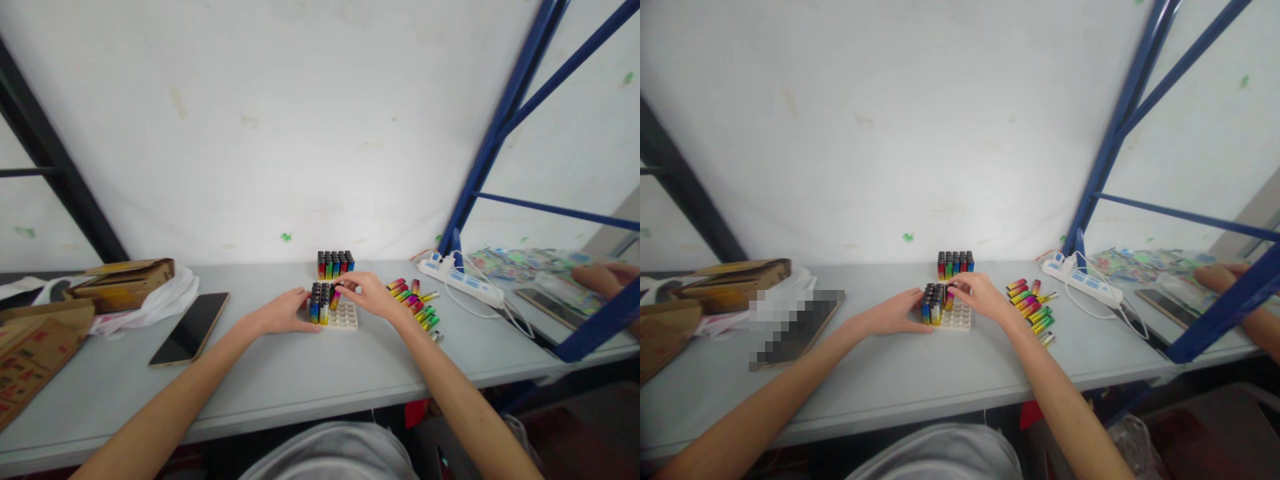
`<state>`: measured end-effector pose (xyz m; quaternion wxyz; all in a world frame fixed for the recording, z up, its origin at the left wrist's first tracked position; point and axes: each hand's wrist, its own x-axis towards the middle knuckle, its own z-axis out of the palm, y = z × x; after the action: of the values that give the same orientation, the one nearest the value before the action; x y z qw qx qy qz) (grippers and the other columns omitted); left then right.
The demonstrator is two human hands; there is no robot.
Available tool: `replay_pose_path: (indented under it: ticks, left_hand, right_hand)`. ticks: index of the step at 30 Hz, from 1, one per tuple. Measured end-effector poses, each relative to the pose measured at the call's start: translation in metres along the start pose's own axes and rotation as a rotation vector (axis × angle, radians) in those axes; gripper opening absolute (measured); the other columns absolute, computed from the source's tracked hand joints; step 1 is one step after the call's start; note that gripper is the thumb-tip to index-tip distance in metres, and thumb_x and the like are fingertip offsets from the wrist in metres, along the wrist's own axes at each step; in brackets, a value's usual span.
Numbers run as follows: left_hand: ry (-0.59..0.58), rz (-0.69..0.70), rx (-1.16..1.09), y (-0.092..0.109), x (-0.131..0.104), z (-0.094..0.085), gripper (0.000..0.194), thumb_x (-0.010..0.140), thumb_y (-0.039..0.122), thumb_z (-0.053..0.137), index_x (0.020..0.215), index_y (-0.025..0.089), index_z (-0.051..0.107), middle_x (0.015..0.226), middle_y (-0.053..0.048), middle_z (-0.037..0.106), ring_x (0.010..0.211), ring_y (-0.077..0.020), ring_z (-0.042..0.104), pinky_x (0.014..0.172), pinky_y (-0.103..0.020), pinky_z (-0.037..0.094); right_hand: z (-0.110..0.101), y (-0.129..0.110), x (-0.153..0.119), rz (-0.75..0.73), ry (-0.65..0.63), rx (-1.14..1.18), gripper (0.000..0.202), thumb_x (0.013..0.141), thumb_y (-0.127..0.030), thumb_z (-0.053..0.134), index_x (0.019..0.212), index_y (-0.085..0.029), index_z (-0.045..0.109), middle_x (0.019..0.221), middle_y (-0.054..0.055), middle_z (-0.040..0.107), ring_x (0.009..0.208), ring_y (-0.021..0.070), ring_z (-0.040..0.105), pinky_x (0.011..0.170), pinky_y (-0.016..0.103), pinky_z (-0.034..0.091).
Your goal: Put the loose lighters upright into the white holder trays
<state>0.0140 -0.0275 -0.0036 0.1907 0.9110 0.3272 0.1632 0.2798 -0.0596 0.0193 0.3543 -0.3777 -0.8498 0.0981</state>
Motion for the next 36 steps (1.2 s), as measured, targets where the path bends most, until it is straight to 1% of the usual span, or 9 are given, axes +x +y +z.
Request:
replay_pose_path:
  ticks: [15,18,21,24,26,29,31,33,36]
  left_hand:
    - [-0.023,0.007,0.052,-0.002,0.001,0.001,0.072,0.071,0.072,0.072,0.117,0.017,0.063,0.104,-0.009,0.064,0.092,-0.0277,0.060,0.083,-0.038,0.048]
    - [-0.015,0.010,0.044,0.001,0.000,0.000,0.072,0.071,0.071,0.072,0.118,0.018,0.063,0.105,-0.009,0.064,0.092,-0.0274,0.060,0.083,-0.037,0.048]
    - [-0.006,-0.008,0.055,0.003,0.000,-0.001,0.070,0.069,0.074,0.072,0.110,0.018,0.064,0.101,-0.009,0.064,0.090,-0.0275,0.060,0.081,-0.037,0.048]
    - [-0.007,-0.021,0.062,0.004,0.000,-0.002,0.069,0.067,0.076,0.071,0.104,0.018,0.064,0.099,-0.009,0.064,0.089,-0.0282,0.061,0.079,-0.038,0.048]
    - [-0.012,-0.025,0.064,0.004,0.000,-0.002,0.068,0.067,0.076,0.071,0.102,0.018,0.064,0.099,-0.009,0.064,0.088,-0.0287,0.061,0.078,-0.038,0.048]
    - [-0.006,-0.022,0.066,0.002,0.000,-0.001,0.068,0.067,0.076,0.071,0.102,0.018,0.064,0.099,-0.009,0.064,0.089,-0.0293,0.061,0.079,-0.038,0.048]
    - [-0.003,-0.018,0.065,0.001,0.000,-0.001,0.069,0.068,0.076,0.071,0.103,0.018,0.064,0.100,-0.009,0.064,0.089,-0.0296,0.062,0.079,-0.038,0.048]
    - [-0.007,-0.022,0.070,0.001,-0.001,0.000,0.069,0.068,0.076,0.071,0.104,0.018,0.064,0.100,-0.009,0.064,0.089,-0.0296,0.062,0.078,-0.038,0.048]
    - [-0.018,-0.038,0.079,0.003,-0.001,-0.001,0.069,0.068,0.076,0.071,0.103,0.018,0.063,0.099,-0.009,0.063,0.088,-0.0290,0.061,0.078,-0.038,0.049]
  right_hand:
    - [0.001,-0.007,0.000,0.032,-0.034,0.045,0.029,0.097,-0.037,0.060,0.117,-0.018,0.067,0.079,0.002,0.071,0.070,0.0152,0.063,0.070,0.027,0.050]
    - [-0.002,-0.005,0.001,0.039,0.013,-0.004,0.027,0.099,-0.037,0.055,0.116,-0.019,0.068,0.081,0.002,0.071,0.069,0.0152,0.063,0.070,0.027,0.049]
    - [-0.011,0.010,0.000,0.128,0.131,-0.168,0.027,0.101,-0.035,0.049,0.112,-0.018,0.068,0.085,0.005,0.072,0.073,0.0170,0.063,0.076,0.030,0.049]
    - [-0.027,0.038,-0.009,0.370,0.194,-0.440,0.028,0.101,-0.030,0.047,0.111,-0.015,0.069,0.096,0.012,0.071,0.090,0.0227,0.065,0.087,0.034,0.048]
    - [-0.037,0.057,-0.019,0.636,0.152,-0.628,0.031,0.099,-0.030,0.050,0.118,-0.012,0.068,0.111,0.021,0.069,0.105,0.0289,0.064,0.092,0.038,0.046]
    - [-0.045,0.078,-0.032,0.936,-0.098,-0.700,0.043,0.096,-0.039,0.054,0.126,-0.011,0.067,0.121,0.028,0.065,0.113,0.0363,0.062,0.093,0.046,0.046]
    - [-0.043,0.084,-0.033,0.947,-0.200,-0.667,0.040,0.094,-0.038,0.056,0.121,-0.011,0.070,0.118,0.027,0.067,0.111,0.0377,0.064,0.094,0.050,0.046]
    - [-0.037,0.083,-0.029,0.866,-0.234,-0.629,0.036,0.093,-0.034,0.057,0.120,-0.013,0.072,0.119,0.023,0.069,0.111,0.0363,0.065,0.096,0.050,0.046]
    - [-0.025,0.076,-0.018,0.657,-0.280,-0.547,0.034,0.092,-0.020,0.057,0.123,-0.019,0.071,0.128,0.015,0.067,0.120,0.0264,0.061,0.103,0.039,0.044]
